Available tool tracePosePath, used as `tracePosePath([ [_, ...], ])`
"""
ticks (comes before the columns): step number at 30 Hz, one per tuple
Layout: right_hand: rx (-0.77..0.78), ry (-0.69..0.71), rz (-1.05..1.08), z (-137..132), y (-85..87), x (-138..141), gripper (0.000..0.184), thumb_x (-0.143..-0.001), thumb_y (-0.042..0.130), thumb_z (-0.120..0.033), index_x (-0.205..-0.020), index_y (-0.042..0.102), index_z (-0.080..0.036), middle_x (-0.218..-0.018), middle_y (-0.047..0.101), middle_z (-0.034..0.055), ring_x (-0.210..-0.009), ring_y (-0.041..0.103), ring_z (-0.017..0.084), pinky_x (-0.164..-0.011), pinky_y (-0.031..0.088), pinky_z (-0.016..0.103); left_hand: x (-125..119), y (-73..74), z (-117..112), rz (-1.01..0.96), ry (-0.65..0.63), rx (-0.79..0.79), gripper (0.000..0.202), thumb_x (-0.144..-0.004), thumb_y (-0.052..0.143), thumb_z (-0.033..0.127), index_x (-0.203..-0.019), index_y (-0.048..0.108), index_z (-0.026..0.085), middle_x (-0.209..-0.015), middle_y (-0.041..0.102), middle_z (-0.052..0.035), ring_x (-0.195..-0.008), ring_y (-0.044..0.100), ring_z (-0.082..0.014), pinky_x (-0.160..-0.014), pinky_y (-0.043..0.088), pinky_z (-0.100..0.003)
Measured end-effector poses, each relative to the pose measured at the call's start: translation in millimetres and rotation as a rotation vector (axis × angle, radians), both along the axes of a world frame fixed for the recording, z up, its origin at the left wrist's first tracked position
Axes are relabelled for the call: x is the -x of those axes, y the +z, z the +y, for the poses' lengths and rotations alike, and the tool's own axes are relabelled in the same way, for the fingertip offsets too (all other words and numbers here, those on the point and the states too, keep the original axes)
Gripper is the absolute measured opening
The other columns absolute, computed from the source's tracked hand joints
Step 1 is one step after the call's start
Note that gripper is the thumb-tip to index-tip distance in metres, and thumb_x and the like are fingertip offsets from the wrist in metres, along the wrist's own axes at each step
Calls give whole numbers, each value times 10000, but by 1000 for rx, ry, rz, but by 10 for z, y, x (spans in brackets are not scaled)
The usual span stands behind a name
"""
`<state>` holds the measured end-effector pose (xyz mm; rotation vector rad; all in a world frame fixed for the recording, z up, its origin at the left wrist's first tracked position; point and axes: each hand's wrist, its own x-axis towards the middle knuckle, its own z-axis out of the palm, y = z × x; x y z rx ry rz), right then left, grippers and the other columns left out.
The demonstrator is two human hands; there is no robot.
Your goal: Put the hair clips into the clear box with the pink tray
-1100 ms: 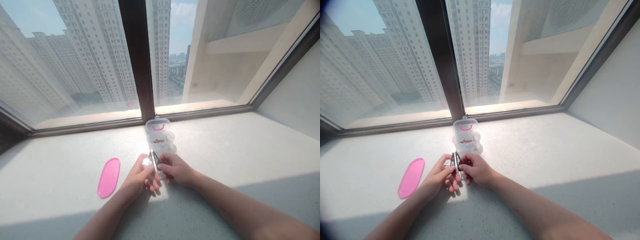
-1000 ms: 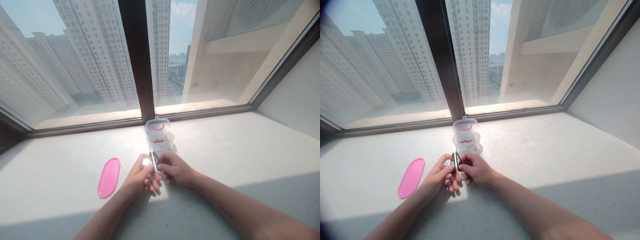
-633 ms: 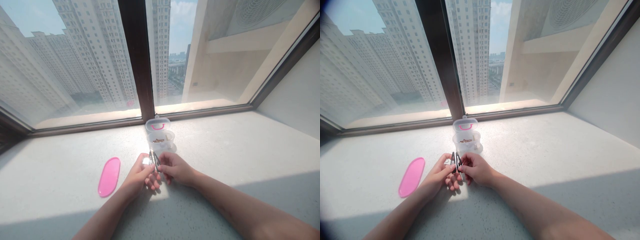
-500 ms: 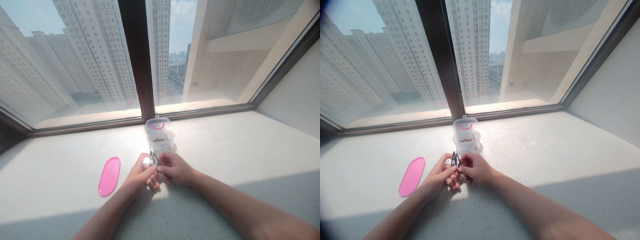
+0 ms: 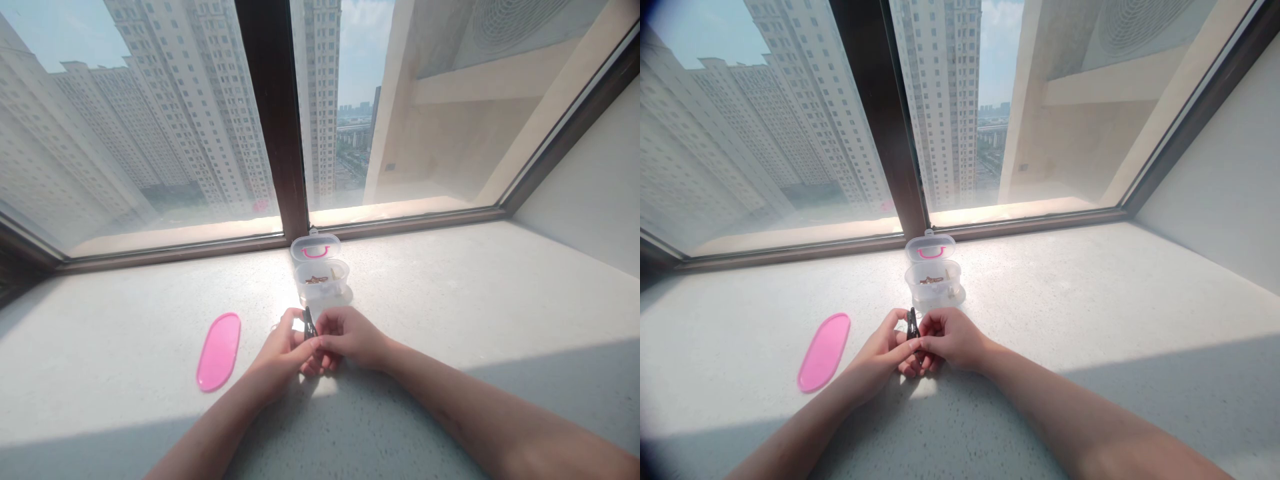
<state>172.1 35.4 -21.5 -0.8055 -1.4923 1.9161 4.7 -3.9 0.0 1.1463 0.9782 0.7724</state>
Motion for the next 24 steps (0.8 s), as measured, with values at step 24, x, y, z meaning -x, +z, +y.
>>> tracePosePath([
  [24, 17, -29, -107, 8, 82, -12, 280, -724, 708, -334, -674, 506, -147, -533, 605, -3, -424, 585, 120, -373, 465, 200, 15, -93, -33, 88, 32, -105, 173, -936, 388, 336, -1056, 402, 213, -720, 641, -18, -587, 624, -145, -550, 475, -260],
])
